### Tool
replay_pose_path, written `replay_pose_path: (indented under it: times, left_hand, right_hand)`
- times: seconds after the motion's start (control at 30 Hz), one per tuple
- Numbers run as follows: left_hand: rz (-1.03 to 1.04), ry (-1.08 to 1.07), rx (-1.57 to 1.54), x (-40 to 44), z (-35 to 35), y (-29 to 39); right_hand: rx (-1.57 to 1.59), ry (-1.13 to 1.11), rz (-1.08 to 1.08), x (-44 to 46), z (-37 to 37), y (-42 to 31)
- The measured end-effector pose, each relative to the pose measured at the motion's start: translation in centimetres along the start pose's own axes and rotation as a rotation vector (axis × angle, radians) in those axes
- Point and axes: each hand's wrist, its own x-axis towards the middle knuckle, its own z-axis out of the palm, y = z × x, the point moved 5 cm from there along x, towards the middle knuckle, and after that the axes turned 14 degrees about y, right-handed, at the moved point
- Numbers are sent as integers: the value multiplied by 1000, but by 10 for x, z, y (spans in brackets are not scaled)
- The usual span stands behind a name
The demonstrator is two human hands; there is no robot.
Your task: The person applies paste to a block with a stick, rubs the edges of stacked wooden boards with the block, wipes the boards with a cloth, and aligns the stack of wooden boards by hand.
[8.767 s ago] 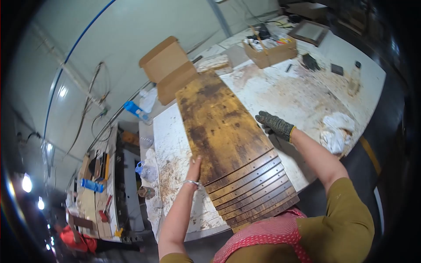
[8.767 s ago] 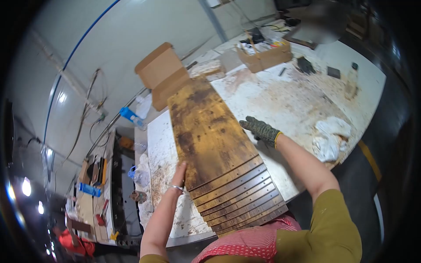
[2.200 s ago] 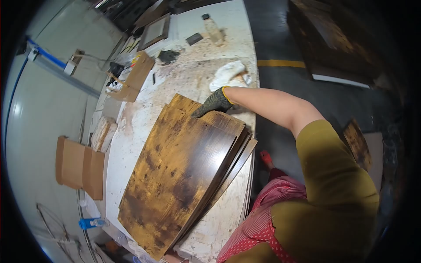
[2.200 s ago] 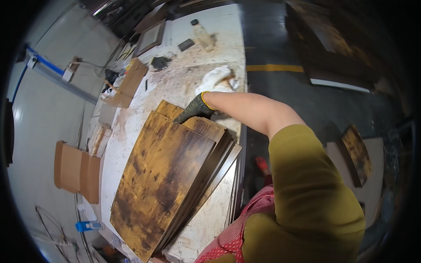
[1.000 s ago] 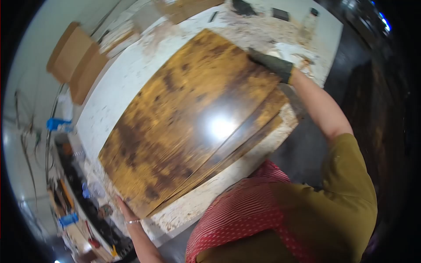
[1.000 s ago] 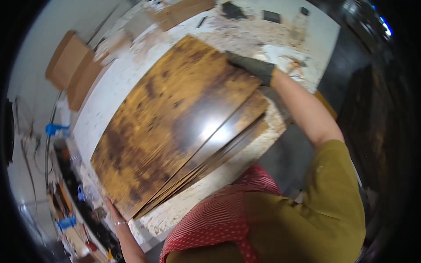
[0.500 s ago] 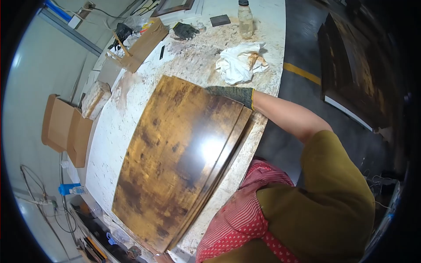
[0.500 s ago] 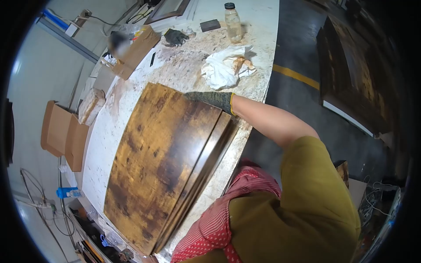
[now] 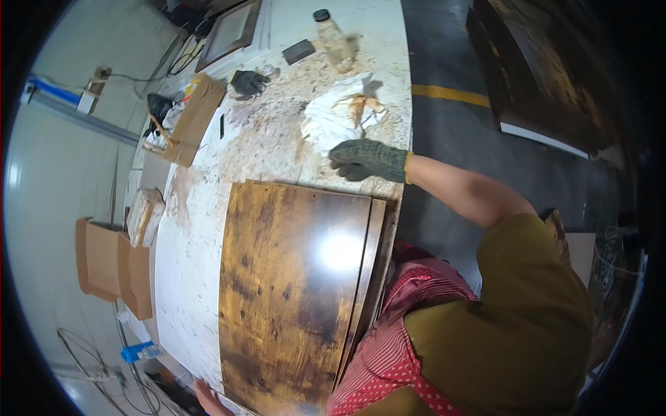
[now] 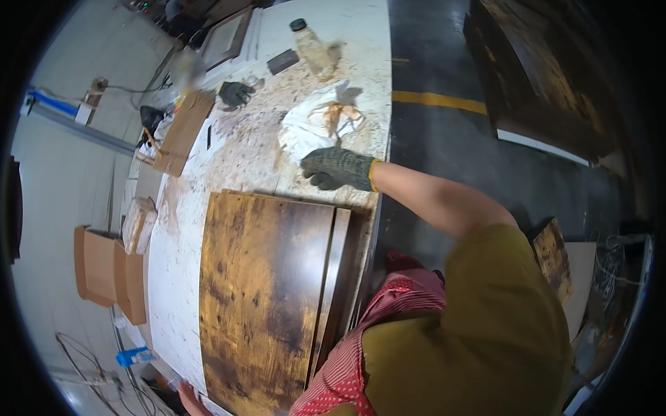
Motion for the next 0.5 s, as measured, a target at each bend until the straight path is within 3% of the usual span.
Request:
replay_pose_path:
  times: [0.07,0.17,0.27,0.3,0.33,0.37,0.4,0.43,0.5]
  left_hand:
    - [180,-124,35,40,57,37]
    - [223,-502,43,44,178,100]
    - [139,-763,147,38,285,124]
    - [86,-1012,129,35,317,122]
    - [-71,-932,310,46,334,111]
    - [-164,-775,328,-2,342,131]
    - [-228,-894,286,3,355,125]
    - [-294,-1013,247,8,364,117]
    - [-303,-1057,206,-6,364,119]
  right_hand:
    - [-107,10,-64,-4,-44,17]
    - [-375,-223,-225,-75,-61,47]
    - [-334,-235,18,-117,-44,94]
    - [-330,-274,48,-107,-43,122]
    - [-319,-264,42,-96,-44,145]
    - [-106,-280,124,-85,-43,166]
    - [112,-296,206,-81,-43,176]
    - [131,-288,200,-81,-40,169]
    - [-402,-269,-162,-83,-31,147]
